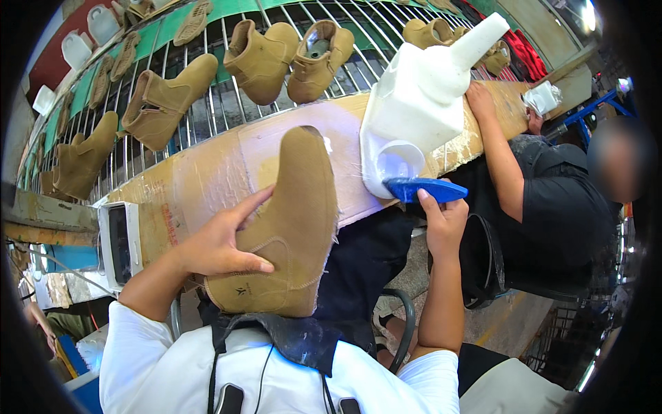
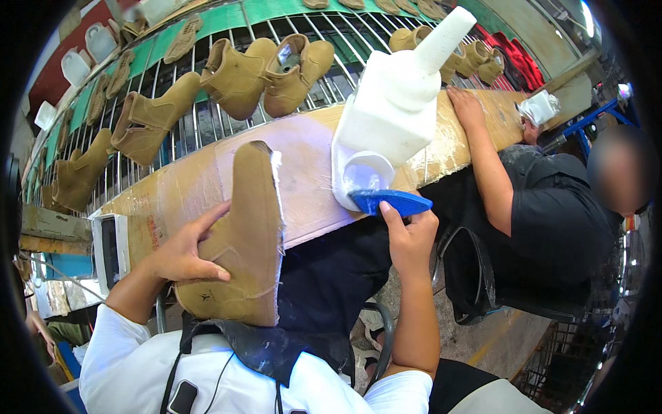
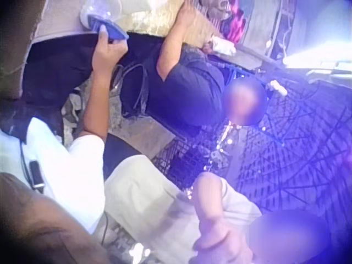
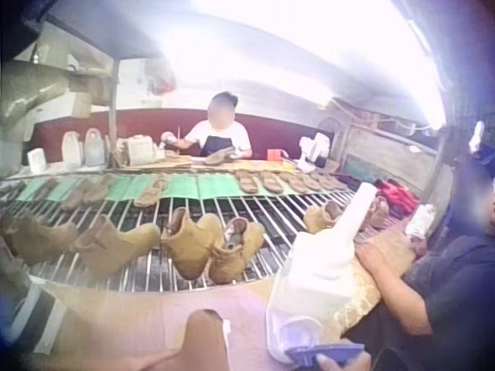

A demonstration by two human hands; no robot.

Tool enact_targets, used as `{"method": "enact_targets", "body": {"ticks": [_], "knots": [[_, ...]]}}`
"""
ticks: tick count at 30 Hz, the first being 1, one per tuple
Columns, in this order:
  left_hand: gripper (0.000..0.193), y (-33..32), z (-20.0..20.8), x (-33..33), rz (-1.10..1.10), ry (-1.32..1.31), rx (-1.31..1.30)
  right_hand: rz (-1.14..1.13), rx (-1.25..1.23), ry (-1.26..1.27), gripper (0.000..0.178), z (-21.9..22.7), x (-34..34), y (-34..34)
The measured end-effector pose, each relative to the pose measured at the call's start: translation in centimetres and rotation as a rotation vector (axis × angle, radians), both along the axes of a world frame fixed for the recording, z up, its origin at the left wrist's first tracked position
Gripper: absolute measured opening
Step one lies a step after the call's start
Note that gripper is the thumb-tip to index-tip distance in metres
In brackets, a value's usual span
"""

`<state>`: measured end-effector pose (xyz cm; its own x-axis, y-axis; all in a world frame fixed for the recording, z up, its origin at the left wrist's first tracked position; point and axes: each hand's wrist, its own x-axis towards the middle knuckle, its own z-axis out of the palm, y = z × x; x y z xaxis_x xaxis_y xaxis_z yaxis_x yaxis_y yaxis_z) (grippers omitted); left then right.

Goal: The person applies adhesive to the bottom edges and soles of boots using a brush and a container of liquid, moving the brush around the perimeter of each shoe before placing it back on the conveyor belt.

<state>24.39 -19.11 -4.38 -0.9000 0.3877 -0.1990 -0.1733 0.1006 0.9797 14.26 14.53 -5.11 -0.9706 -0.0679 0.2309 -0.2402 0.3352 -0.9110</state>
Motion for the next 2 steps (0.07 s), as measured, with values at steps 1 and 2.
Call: {"method": "enact_targets", "body": {"ticks": [1,2], "knots": [[0.107,-0.08,0.13,0.08,-0.028,0.002,-0.056,0.019,-0.176,-0.116,0.006,-0.42,0.16,0.12],[0.107,-0.23,0.39,0.29,-0.056,0.003,-0.112,0.070,-0.327,-0.179,0.012,-1.00,0.31,0.00]]}}
